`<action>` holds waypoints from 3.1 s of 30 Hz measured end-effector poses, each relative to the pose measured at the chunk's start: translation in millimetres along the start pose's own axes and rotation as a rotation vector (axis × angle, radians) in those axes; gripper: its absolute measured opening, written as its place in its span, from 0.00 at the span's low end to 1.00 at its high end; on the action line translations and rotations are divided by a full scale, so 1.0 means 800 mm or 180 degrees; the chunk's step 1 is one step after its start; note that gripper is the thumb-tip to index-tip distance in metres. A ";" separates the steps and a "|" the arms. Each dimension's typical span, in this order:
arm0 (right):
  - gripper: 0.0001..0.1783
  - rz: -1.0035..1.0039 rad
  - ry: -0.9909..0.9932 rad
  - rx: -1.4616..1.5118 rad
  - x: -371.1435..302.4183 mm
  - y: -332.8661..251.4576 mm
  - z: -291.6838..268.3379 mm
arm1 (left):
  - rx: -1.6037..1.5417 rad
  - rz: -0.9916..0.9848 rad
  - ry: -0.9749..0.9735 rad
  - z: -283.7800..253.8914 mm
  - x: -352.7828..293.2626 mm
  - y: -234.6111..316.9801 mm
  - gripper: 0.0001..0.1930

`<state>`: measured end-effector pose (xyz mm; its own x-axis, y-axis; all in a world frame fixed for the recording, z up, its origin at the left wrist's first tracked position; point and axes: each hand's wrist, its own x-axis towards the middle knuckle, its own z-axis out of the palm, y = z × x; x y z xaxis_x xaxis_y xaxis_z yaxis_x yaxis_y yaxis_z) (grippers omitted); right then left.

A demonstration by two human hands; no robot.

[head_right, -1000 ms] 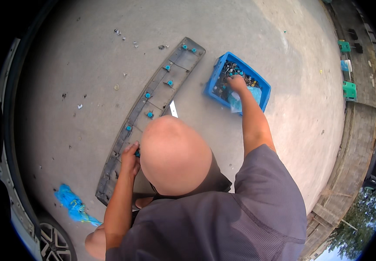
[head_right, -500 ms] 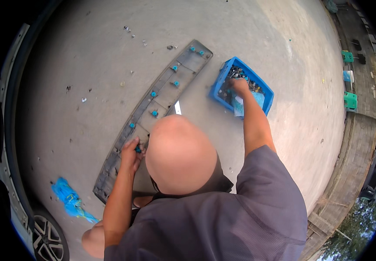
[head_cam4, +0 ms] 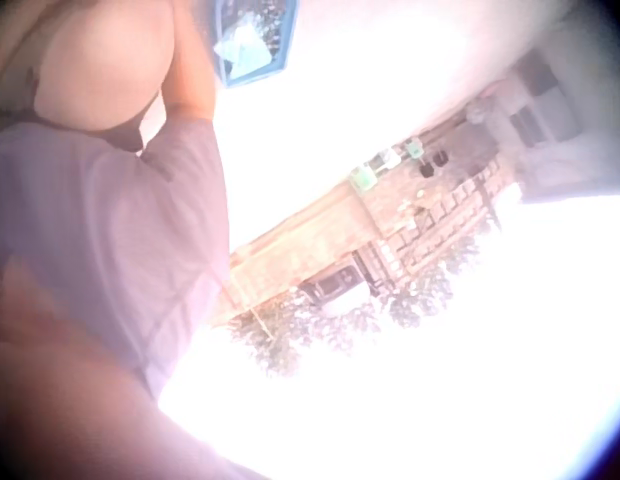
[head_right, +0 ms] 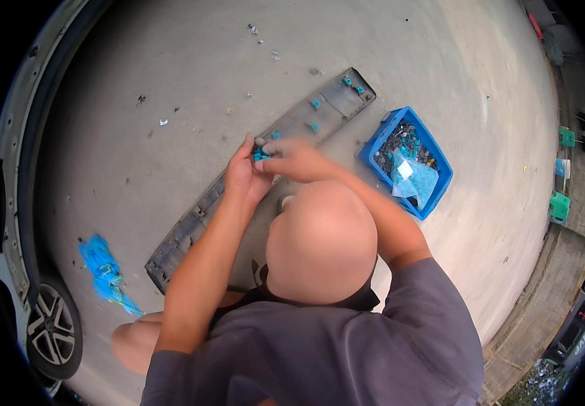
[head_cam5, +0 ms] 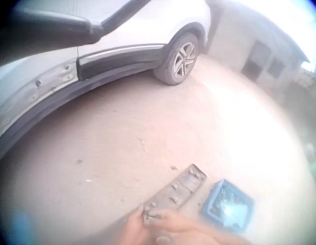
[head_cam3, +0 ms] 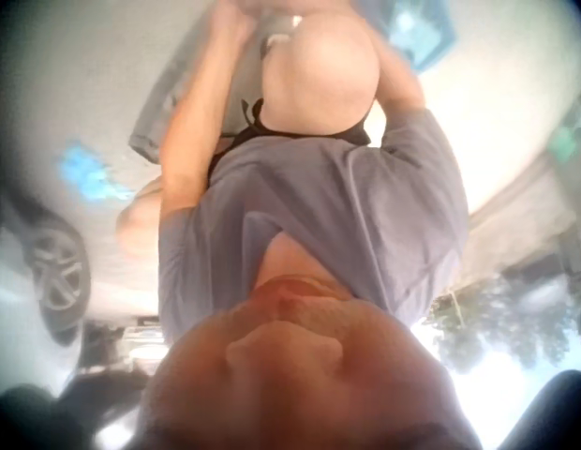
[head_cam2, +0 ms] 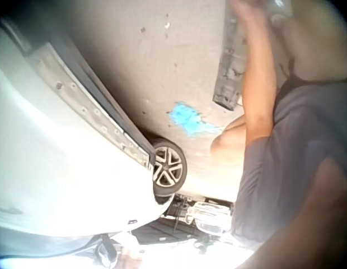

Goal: The person inserts blue plastic fasteners into a long gray plastic trim piece, then aligns and snaps the trim onto the lower edge of a white car bumper. The person uses a wrench to tighten a bolt near the front wheel arch.

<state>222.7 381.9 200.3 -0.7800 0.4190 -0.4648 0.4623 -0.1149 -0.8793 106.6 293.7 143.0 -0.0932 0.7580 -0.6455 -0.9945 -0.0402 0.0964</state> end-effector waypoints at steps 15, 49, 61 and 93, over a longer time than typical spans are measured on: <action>0.29 0.1084 -0.0141 0.0719 0.013 0.010 0.010 | 0.0613 0.0108 0.0335 -0.066 0.005 -0.009 0.11; 0.35 0.2386 0.0021 0.1732 -0.011 0.216 0.074 | 0.8722 -0.0049 0.0192 -0.228 -0.100 0.036 0.10; 0.26 0.1007 -0.0619 0.3082 0.047 0.185 0.139 | 0.8712 0.1283 -0.0423 -0.187 -0.151 0.076 0.11; 0.18 -0.1268 0.1310 0.2212 0.026 -0.191 0.259 | 0.2419 0.1207 0.0037 -0.005 -0.305 0.303 0.20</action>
<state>48.8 221.8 303.2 -0.5534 0.8183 -0.1556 -0.2735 -0.3549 -0.8940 -111.9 96.4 320.3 -0.4186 0.7745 -0.4742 -0.5943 0.1612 0.7879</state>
